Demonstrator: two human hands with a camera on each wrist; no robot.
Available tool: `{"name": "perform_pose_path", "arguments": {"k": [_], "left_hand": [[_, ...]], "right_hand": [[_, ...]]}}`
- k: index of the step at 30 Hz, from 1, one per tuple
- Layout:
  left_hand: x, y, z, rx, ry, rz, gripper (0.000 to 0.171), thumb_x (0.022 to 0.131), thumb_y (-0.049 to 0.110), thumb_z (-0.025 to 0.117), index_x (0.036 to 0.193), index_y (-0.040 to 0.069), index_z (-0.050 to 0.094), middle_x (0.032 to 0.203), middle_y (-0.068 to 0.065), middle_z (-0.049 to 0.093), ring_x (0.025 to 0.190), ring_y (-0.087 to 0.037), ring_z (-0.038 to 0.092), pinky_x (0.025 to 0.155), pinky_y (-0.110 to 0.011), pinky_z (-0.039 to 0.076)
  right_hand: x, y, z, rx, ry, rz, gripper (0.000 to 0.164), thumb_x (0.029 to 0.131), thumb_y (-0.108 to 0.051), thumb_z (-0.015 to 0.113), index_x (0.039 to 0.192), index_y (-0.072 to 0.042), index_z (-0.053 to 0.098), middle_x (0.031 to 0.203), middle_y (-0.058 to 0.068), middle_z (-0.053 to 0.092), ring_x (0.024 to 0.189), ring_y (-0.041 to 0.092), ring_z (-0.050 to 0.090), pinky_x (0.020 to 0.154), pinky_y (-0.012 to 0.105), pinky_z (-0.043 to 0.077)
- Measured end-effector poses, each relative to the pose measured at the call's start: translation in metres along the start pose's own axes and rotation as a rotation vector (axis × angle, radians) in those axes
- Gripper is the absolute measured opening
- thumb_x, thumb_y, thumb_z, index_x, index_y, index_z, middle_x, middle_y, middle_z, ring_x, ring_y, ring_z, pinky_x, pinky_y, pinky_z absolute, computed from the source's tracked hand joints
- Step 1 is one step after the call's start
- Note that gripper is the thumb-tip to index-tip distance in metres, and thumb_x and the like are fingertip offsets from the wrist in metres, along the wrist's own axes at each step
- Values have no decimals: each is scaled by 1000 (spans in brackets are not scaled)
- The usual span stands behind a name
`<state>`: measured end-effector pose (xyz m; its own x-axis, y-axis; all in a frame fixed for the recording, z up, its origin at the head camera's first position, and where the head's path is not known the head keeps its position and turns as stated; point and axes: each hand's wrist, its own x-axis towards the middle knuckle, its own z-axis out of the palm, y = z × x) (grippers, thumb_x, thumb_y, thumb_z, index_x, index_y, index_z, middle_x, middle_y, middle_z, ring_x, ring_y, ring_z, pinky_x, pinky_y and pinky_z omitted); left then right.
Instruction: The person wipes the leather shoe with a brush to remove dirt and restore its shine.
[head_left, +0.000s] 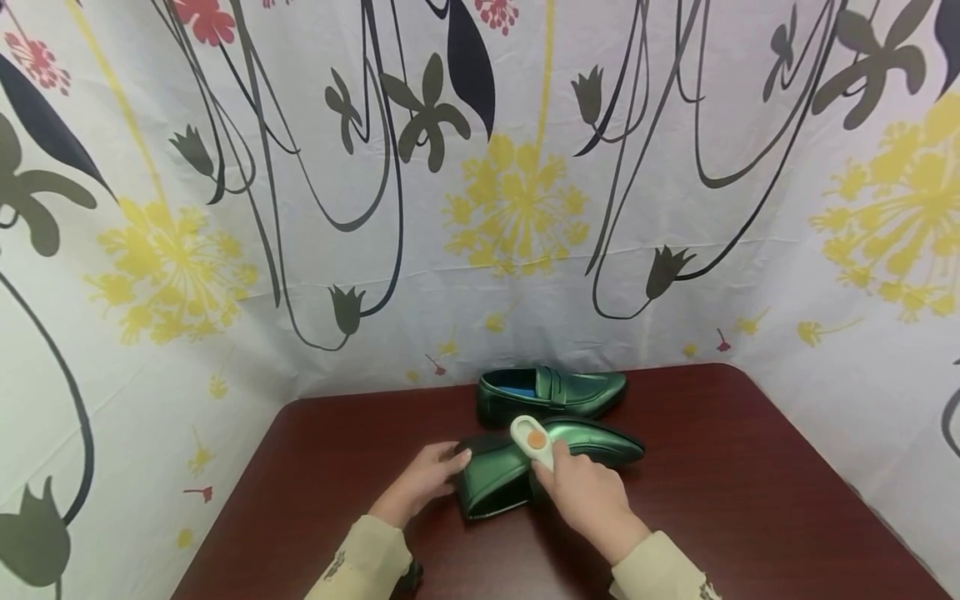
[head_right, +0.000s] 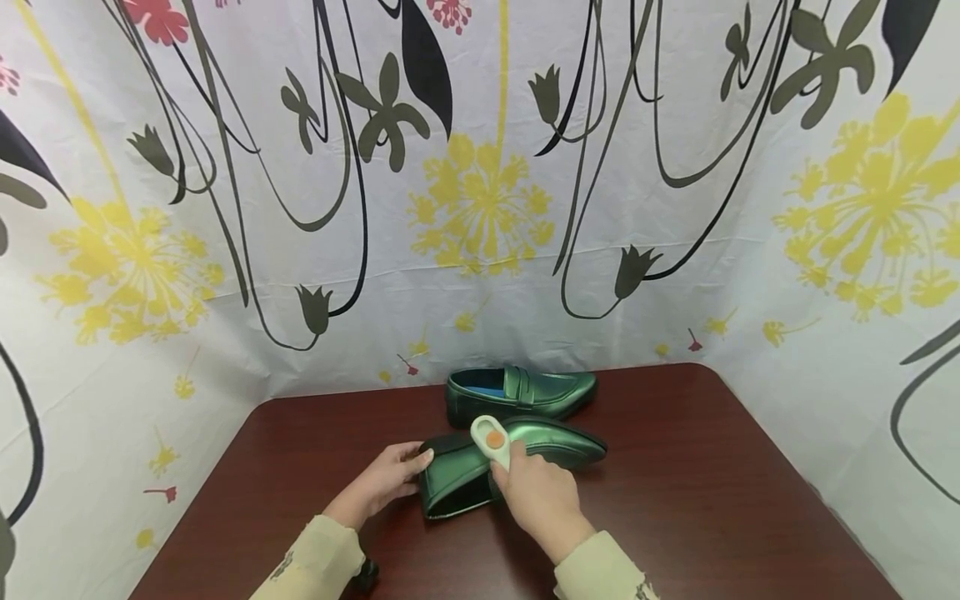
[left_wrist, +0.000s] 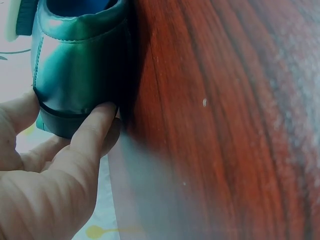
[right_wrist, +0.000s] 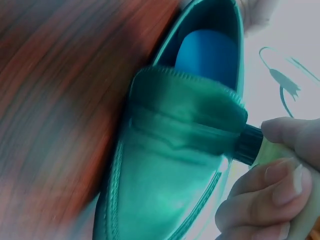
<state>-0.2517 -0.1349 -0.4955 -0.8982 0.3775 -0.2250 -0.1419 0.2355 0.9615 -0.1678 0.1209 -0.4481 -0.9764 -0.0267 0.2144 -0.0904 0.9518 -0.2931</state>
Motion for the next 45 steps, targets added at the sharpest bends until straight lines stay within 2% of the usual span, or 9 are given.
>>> {"name": "perform_pose_path", "arguments": {"k": [7, 12, 22, 31, 38, 41, 45], "left_hand": [[-1, -2, 0, 21, 17, 15, 64, 101, 38, 61, 150, 0, 45, 153, -25, 44, 138, -42, 48, 102, -57, 50], [0, -3, 1, 28, 14, 39, 63, 102, 38, 60, 151, 1, 44, 155, -25, 42, 138, -42, 47, 102, -56, 50], [0, -1, 2, 16, 1, 36, 64, 102, 37, 60, 151, 0, 43, 154, -25, 43, 137, -39, 49, 103, -54, 50], [0, -3, 3, 18, 49, 43, 65, 100, 35, 63, 150, -2, 44, 154, -26, 43, 135, -37, 52, 101, -51, 52], [-1, -4, 3, 51, 83, 54, 63, 100, 38, 63, 148, 2, 48, 152, -25, 45, 134, -37, 53, 101, -52, 52], [-2, -4, 4, 135, 131, 67, 62, 99, 40, 64, 147, 4, 50, 152, -23, 47, 135, -38, 52, 102, -52, 51], [-2, -1, 4, 334, 217, 134, 59, 98, 40, 66, 144, 4, 55, 149, -20, 53, 136, -39, 51, 105, -54, 49]], "right_hand": [[-3, 17, -7, 20, -21, 43, 44, 100, -45, 59, 113, -3, 58, 68, 12, 61, 50, 26, 54, 42, 42, 39], [-5, 28, -9, 27, -17, 62, 46, 100, -46, 58, 114, -2, 56, 67, 13, 61, 49, 26, 54, 42, 42, 39], [-9, 48, -13, 63, -61, 112, 45, 101, -45, 56, 114, -2, 54, 69, 13, 62, 49, 26, 53, 43, 42, 38], [-12, 64, -17, 74, -79, 134, 49, 103, -50, 52, 114, -2, 52, 71, 12, 61, 53, 25, 54, 44, 41, 39], [-18, 81, -18, 81, -83, 175, 52, 102, -54, 50, 110, -3, 50, 69, 11, 59, 53, 25, 54, 45, 41, 38], [-20, 87, -19, 91, -87, 184, 51, 102, -53, 49, 109, -2, 49, 67, 10, 56, 53, 25, 53, 45, 40, 37], [-23, 95, -21, 99, -89, 197, 52, 103, -53, 49, 108, -2, 48, 67, 10, 56, 54, 25, 53, 45, 40, 37]]}}
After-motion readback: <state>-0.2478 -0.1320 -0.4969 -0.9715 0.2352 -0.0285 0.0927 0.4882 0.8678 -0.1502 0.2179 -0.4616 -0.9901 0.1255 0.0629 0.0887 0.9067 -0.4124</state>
